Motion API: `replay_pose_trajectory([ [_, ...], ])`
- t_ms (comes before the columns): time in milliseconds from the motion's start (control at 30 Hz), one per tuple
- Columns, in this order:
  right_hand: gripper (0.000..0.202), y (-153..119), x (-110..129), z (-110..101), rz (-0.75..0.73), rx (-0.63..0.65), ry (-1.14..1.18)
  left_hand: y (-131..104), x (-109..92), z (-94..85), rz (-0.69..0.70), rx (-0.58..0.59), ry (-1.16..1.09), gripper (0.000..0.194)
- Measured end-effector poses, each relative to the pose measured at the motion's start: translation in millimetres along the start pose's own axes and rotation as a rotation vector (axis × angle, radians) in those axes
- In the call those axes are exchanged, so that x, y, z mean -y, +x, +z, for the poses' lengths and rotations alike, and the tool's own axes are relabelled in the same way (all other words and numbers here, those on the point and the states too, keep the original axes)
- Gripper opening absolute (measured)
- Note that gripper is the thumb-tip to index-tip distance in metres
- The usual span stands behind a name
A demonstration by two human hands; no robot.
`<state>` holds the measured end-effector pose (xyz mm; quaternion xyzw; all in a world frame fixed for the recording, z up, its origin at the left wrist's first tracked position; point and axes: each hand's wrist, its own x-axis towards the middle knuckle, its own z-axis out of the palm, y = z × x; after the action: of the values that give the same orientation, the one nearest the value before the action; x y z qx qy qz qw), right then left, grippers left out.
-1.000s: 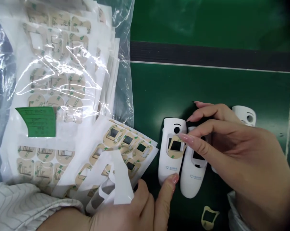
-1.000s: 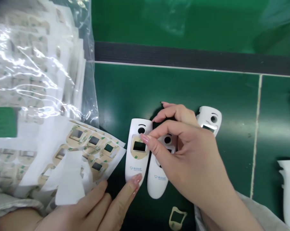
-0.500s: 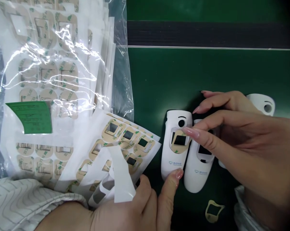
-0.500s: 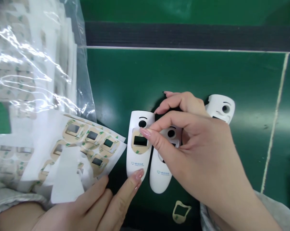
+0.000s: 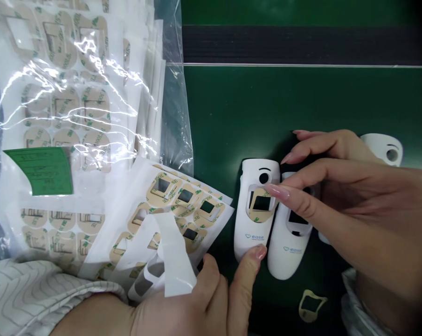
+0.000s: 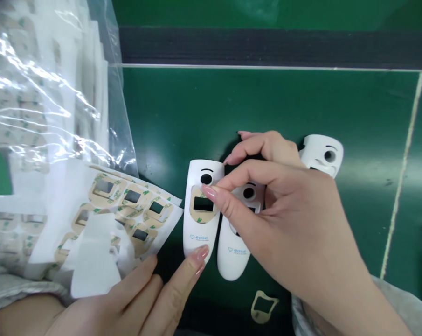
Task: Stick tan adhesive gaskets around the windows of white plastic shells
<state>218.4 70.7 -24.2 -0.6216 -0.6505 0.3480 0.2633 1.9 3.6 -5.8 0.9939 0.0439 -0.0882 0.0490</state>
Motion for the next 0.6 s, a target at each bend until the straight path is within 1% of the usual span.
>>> replay_pose_trajectory([
  [67,0.009,0.1,-0.6,0.4,0.015,-0.009,0.009,-3.0,-5.1,3.2,-0.102,-0.080,-0.069,0.043],
  [133,0.009,0.5,-0.7,0.2,0.020,-0.012,0.016,-4.3,-7.9,4.7,-0.120,-0.101,-0.078,0.035],
  [400,0.011,0.7,0.1,0.4,0.010,-0.016,-0.014,-2.8,-6.8,6.0,-0.187,-0.134,-0.096,0.031],
  [600,0.013,1.0,-0.8,2.1,-0.021,-0.030,0.004,-3.9,-6.2,3.6,-0.189,-0.140,-0.110,0.030],
])
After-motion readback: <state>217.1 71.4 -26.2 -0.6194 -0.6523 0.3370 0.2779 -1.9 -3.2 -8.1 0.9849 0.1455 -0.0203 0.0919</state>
